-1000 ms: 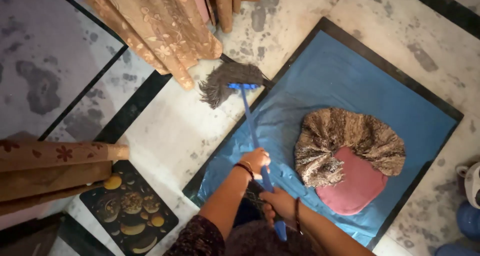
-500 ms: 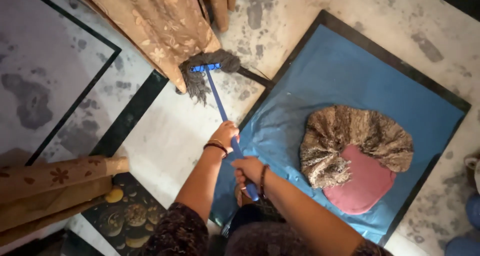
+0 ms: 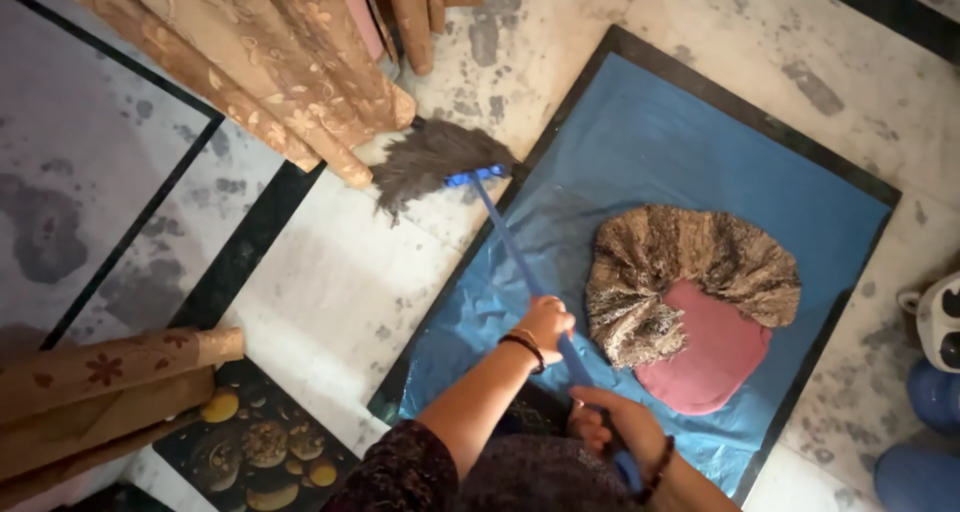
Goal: Mop and clean the marble floor around various household objects using a blue-handled mop.
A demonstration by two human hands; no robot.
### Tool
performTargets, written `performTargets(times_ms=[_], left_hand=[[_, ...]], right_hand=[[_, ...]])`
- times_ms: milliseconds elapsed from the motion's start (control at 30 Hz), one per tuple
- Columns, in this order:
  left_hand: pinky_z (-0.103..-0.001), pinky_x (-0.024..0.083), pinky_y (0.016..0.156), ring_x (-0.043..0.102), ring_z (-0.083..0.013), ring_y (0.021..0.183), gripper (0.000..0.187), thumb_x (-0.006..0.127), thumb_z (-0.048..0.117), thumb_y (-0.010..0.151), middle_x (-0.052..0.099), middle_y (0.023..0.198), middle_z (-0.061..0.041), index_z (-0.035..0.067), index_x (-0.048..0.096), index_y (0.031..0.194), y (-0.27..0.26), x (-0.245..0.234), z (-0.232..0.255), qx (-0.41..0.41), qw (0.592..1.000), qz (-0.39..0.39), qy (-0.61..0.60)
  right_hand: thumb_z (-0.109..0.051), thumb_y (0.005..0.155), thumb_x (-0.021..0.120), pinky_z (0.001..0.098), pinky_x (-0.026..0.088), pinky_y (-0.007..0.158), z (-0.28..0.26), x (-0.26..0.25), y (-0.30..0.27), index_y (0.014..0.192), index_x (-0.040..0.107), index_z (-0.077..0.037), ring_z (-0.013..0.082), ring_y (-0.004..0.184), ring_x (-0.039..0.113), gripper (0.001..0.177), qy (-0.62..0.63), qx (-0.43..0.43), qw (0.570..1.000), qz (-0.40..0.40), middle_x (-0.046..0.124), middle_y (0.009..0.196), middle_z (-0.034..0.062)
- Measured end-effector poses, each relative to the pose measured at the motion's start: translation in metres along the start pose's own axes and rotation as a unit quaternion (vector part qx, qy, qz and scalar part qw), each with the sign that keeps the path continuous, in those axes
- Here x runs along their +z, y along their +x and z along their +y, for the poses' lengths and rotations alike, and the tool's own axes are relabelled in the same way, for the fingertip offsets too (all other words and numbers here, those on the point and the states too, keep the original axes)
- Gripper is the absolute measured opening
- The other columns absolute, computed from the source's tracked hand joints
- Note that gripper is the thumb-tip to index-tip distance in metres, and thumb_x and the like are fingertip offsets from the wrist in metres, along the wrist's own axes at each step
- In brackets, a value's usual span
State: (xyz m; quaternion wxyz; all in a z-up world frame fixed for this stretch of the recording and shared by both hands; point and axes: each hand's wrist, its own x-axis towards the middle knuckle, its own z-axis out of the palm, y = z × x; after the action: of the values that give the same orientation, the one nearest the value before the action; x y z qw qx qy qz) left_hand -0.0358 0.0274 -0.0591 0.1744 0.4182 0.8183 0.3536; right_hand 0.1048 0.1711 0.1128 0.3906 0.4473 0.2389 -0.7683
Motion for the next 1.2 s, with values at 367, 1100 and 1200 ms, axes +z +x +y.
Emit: performTargets(times_ms=[367, 1100, 1200], left_hand=[[-0.045, 0.044, 0.100, 0.062, -0.0333, 0.105, 0.005, 0.071, 0.017, 0.074, 0.069, 0.090, -0.010, 0.014, 0.070, 0.078, 0.048, -0.026, 0.161, -0.007, 1.000, 0.025, 0.001], [-0.049, 0.048, 0.098, 0.058, -0.0389, 0.114, 0.020, 0.071, 0.024, 0.088, 0.066, 0.106, -0.015, 0.005, 0.065, 0.089, 0.085, -0.158, 0.196, 0.003, 0.980, 0.183, 0.075], [-0.047, 0.047, 0.103, 0.058, -0.0364, 0.118, 0.028, 0.077, 0.021, 0.079, 0.065, 0.114, -0.015, 0.006, 0.064, 0.099, 0.081, -0.151, 0.159, -0.018, 0.985, 0.101, 0.141]], right_hand=[[-0.021, 0.095, 0.059, 0.0275, 0.027, 0.039, -0.028, -0.003, -0.155, 0.077, 0.054, -0.010, 0.0079, 0.042, 0.035, 0.021, -0.052, -0.063, 0.996, 0.037, 0.038, 0.056, -0.0052], [-0.014, 0.094, 0.060, 0.0237, 0.032, 0.039, -0.047, 0.078, -0.198, 0.111, 0.062, 0.000, 0.0059, 0.047, 0.041, 0.022, -0.123, -0.232, 0.964, -0.040, 0.046, 0.064, -0.0047], [-0.019, 0.096, 0.059, 0.0233, 0.033, 0.040, -0.044, 0.079, -0.161, 0.111, 0.064, -0.003, 0.0059, 0.048, 0.042, 0.023, -0.093, -0.201, 0.975, -0.017, 0.045, 0.063, -0.0054]])
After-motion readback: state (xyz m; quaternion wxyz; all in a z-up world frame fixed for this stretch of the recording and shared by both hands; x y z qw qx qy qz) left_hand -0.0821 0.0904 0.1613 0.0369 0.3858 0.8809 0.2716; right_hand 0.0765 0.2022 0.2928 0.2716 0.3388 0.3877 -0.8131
